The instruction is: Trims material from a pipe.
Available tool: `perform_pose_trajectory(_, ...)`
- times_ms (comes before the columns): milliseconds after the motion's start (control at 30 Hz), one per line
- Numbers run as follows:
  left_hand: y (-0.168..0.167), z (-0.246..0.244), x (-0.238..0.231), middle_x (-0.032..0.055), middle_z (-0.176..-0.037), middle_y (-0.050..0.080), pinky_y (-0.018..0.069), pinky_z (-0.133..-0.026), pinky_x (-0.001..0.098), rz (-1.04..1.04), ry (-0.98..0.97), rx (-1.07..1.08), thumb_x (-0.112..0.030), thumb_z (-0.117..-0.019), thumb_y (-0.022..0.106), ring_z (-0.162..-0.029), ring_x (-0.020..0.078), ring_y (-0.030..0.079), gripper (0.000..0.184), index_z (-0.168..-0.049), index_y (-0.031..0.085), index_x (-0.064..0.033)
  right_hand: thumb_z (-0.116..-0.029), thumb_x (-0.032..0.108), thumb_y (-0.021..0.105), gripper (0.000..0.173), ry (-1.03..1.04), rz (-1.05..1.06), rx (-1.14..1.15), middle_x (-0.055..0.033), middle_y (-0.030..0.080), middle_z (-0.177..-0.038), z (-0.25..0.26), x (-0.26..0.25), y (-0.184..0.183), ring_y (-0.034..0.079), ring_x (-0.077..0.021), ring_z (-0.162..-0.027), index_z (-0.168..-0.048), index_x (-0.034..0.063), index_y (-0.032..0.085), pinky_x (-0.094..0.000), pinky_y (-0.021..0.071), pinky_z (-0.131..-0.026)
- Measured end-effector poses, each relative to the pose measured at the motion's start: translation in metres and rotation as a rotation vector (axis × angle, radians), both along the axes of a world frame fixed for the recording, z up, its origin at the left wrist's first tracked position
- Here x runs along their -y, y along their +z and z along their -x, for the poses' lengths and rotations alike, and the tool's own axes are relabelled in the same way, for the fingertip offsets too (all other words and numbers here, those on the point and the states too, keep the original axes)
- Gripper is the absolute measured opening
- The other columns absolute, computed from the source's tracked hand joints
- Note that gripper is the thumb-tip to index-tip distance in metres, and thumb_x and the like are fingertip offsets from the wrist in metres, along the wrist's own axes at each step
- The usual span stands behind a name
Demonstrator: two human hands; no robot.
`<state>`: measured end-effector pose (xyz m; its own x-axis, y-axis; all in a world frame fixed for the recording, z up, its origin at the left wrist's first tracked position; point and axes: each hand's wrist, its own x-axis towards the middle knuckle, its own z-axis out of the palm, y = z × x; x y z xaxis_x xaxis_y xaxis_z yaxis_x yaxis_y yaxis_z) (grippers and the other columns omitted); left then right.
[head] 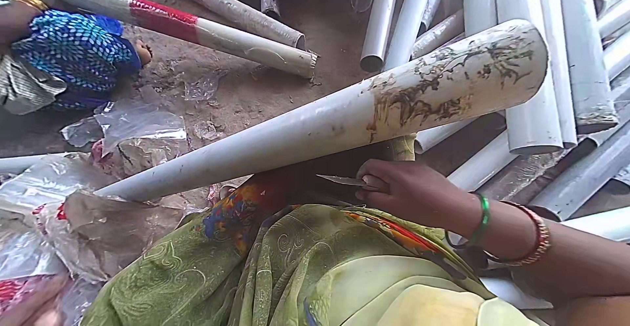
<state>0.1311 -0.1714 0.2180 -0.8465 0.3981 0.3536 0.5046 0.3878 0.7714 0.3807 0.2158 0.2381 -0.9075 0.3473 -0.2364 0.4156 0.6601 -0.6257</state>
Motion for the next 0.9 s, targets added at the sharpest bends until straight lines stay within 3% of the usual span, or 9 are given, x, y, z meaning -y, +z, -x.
perform_pose_trajectory(67, 0.002, -0.004, -0.038, -0.0029, -0.134, 0.064, 0.0440, -0.109, 0.0265, 0.081, -0.371, -0.037, -0.040, -0.1081, 0.046, -0.130, 0.0040, 0.054, 0.043, -0.128, 0.061, -0.0057, -0.1040, 0.032, 0.060, 0.027, 0.054, 0.068, 0.176, -0.0062, 0.063, -0.078, 0.018, 0.007, -0.007, 0.060, -0.0206, -0.072, -0.116, 0.0085, 0.066, -0.0420, 0.0475, -0.067)
perform_pose_trajectory(100, 0.000, -0.016, -0.066, -0.0044, -0.137, 0.063, 0.0439, -0.111, 0.0289, 0.147, -0.491, -0.052, -0.051, -0.1068, 0.044, -0.133, 0.0055, 0.053, 0.047, -0.132, 0.062, -0.0150, -0.1063, 0.032, 0.056, 0.028, 0.076, 0.097, 0.272, -0.0070, 0.062, -0.081, 0.028, 0.010, -0.008, 0.059, -0.0214, -0.075, -0.119, 0.0086, 0.064, -0.0420, 0.0468, -0.070)
perform_pose_trajectory(200, -0.014, -0.062, -0.135, 0.0119, -0.137, 0.064, 0.0452, -0.110, 0.0480, 0.307, -0.731, -0.023, -0.067, -0.1005, 0.041, -0.133, 0.0254, 0.057, 0.068, -0.131, 0.068, -0.0127, -0.1042, 0.015, 0.054, 0.022, 0.131, 0.115, 0.382, -0.0127, 0.066, -0.095, 0.045, 0.016, -0.014, 0.063, -0.0267, -0.088, -0.121, 0.0065, 0.065, -0.0459, 0.0496, -0.078)
perform_pose_trajectory(267, -0.015, -0.081, -0.156, 0.0115, -0.142, 0.062, 0.0413, -0.112, 0.0554, 0.457, -0.882, 0.102, -0.069, -0.0981, 0.039, -0.136, 0.0308, 0.055, 0.074, -0.138, 0.065, -0.0123, -0.1035, 0.012, 0.054, 0.024, 0.180, 0.117, 0.408, -0.0156, 0.067, -0.103, 0.051, 0.018, -0.017, 0.063, -0.0297, -0.095, -0.123, 0.0052, 0.066, -0.0485, 0.0494, -0.083)
perform_pose_trajectory(333, -0.011, -0.090, -0.161, 0.0119, -0.145, 0.060, 0.0392, -0.113, 0.0546, 0.573, -1.016, 0.257, -0.065, -0.1012, 0.036, -0.137, 0.0318, 0.053, 0.072, -0.143, 0.060, -0.0124, -0.1037, 0.018, 0.057, 0.025, 0.228, 0.114, 0.422, -0.0146, 0.066, -0.106, 0.052, 0.020, -0.021, 0.063, -0.0290, -0.098, -0.125, 0.0070, 0.066, -0.0488, 0.0490, -0.085)
perform_pose_trajectory(467, -0.018, -0.107, -0.138, 0.0113, -0.119, 0.074, 0.0556, -0.093, 0.0432, 0.416, -0.908, 0.089, -0.041, -0.1029, 0.049, -0.112, 0.0308, 0.069, 0.046, -0.126, 0.072, -0.0086, -0.1012, 0.033, 0.066, 0.036, 0.303, 0.116, 0.414, -0.0156, 0.068, -0.115, 0.051, 0.023, -0.028, 0.064, -0.0306, -0.106, -0.128, 0.0082, 0.067, -0.0519, 0.0488, -0.090)
perform_pose_trajectory(567, -0.020, -0.115, -0.123, 0.0081, -0.108, 0.077, 0.0565, -0.089, 0.0350, 0.351, -0.854, -0.070, -0.036, -0.1022, 0.050, -0.101, 0.0257, 0.073, 0.041, -0.119, 0.075, -0.0073, -0.1007, 0.027, 0.065, 0.034, 0.411, 0.008, 0.434, -0.0170, 0.068, -0.122, 0.055, 0.030, -0.038, 0.065, -0.0347, -0.111, -0.130, 0.0102, 0.067, -0.0554, 0.0501, -0.091)
perform_pose_trajectory(667, -0.019, -0.119, -0.118, 0.0077, -0.102, 0.077, 0.0567, -0.084, 0.0320, 0.317, -0.837, -0.128, -0.036, -0.1017, 0.051, -0.096, 0.0243, 0.073, 0.041, -0.115, 0.076, -0.0072, -0.1014, 0.019, 0.061, 0.031, 0.524, -0.073, 0.448, -0.0211, 0.066, -0.123, 0.064, 0.041, -0.040, 0.065, -0.0398, -0.111, -0.129, 0.0049, 0.066, -0.0580, 0.0498, -0.088)
perform_pose_trajectory(900, -0.023, -0.123, -0.116, 0.0070, -0.104, 0.077, 0.0564, -0.084, 0.0312, 0.288, -0.796, -0.123, -0.038, -0.1019, 0.051, -0.096, 0.0235, 0.073, 0.042, -0.117, 0.076, -0.0086, -0.0895, 0.004, 0.068, 0.007, 0.477, -0.213, -0.085, -0.0158, 0.069, -0.087, 0.073, 0.029, -0.042, 0.069, -0.0338, -0.081, -0.094, 0.0004, 0.071, -0.0514, 0.0527, -0.066)
